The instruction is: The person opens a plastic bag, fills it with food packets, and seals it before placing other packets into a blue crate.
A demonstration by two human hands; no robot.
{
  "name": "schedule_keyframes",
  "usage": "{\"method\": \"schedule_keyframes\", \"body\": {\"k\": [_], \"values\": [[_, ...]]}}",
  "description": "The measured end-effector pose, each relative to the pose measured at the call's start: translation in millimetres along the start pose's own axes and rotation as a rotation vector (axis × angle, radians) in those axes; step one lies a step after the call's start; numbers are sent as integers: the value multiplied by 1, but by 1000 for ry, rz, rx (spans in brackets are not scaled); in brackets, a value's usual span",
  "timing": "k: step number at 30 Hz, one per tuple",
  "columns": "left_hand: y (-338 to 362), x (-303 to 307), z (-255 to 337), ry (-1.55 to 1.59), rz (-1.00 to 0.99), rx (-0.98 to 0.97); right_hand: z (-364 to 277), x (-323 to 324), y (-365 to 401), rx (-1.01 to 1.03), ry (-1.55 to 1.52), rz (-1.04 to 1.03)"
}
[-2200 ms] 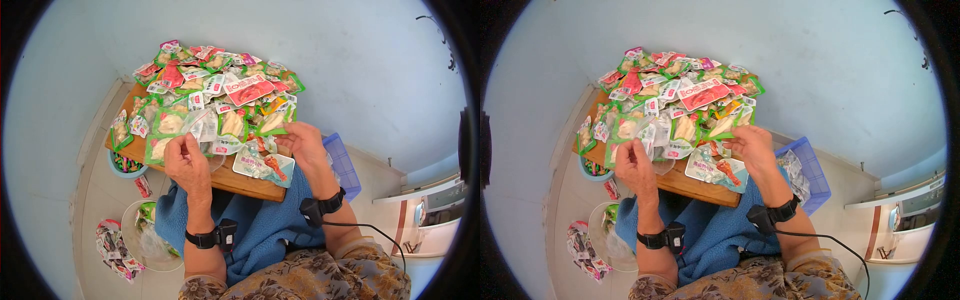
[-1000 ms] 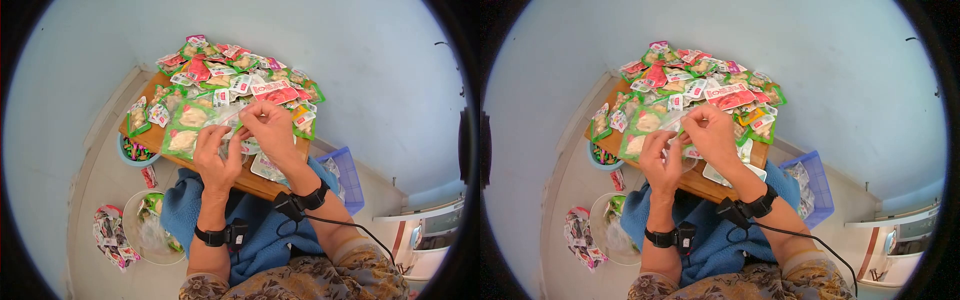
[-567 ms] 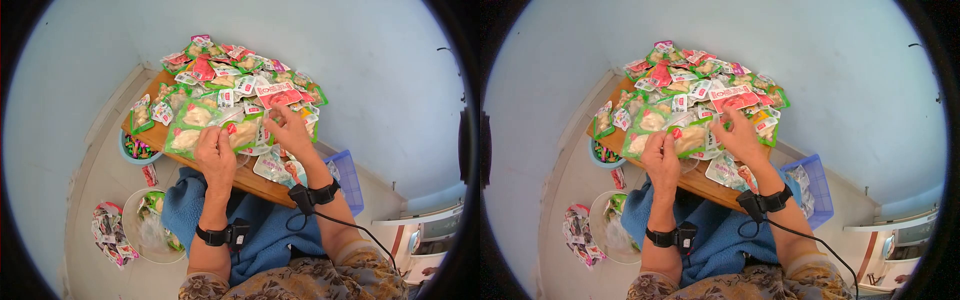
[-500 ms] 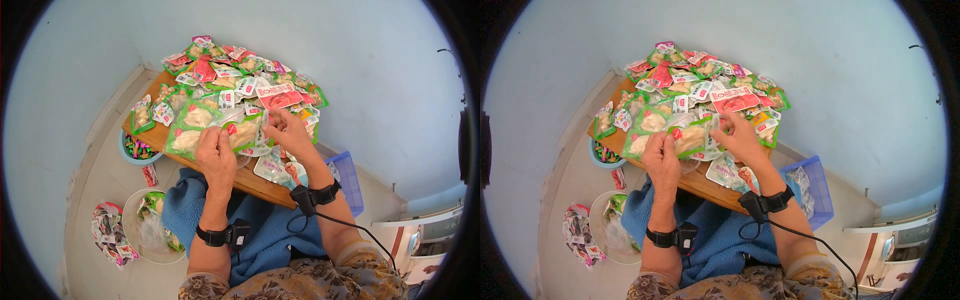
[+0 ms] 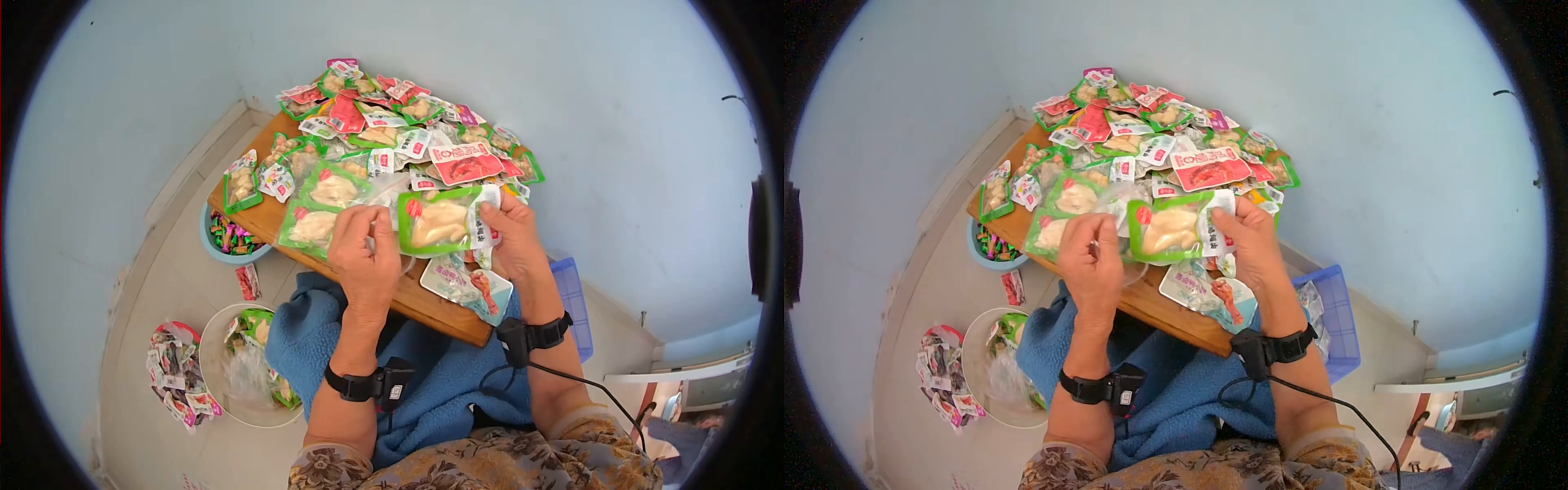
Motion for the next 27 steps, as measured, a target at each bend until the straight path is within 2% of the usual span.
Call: {"method": "schedule_keyframes", "body": {"k": [7,10,15,21,24,27], "values": [[-1,6,-1,-18,163,-24,-15,3,17,101,-59,79],[-2,9,2,-89,120,-48,-18,7,23,128,13,140],[0,7,-11,-27,221,-98,-20,1,33,135,49,176],[-1,9,-3,-160,172,-110,1,17,25,120,127,232],[-1,9,-6,-120,140,-172,6,21,26,123,54,263],[2,9,-7,-121,69,-134,0,17,32,148,-12,273]]}}
Point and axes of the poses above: each hand's wrist, its own y-axis away from the middle knuckle, its own x-axis out of the back of the hand, z = x × y, the point moved 4 cm from there along -y, towards the middle knuckle, and after that the axes turned 6 degrees about -x, right-handed, at the moved point
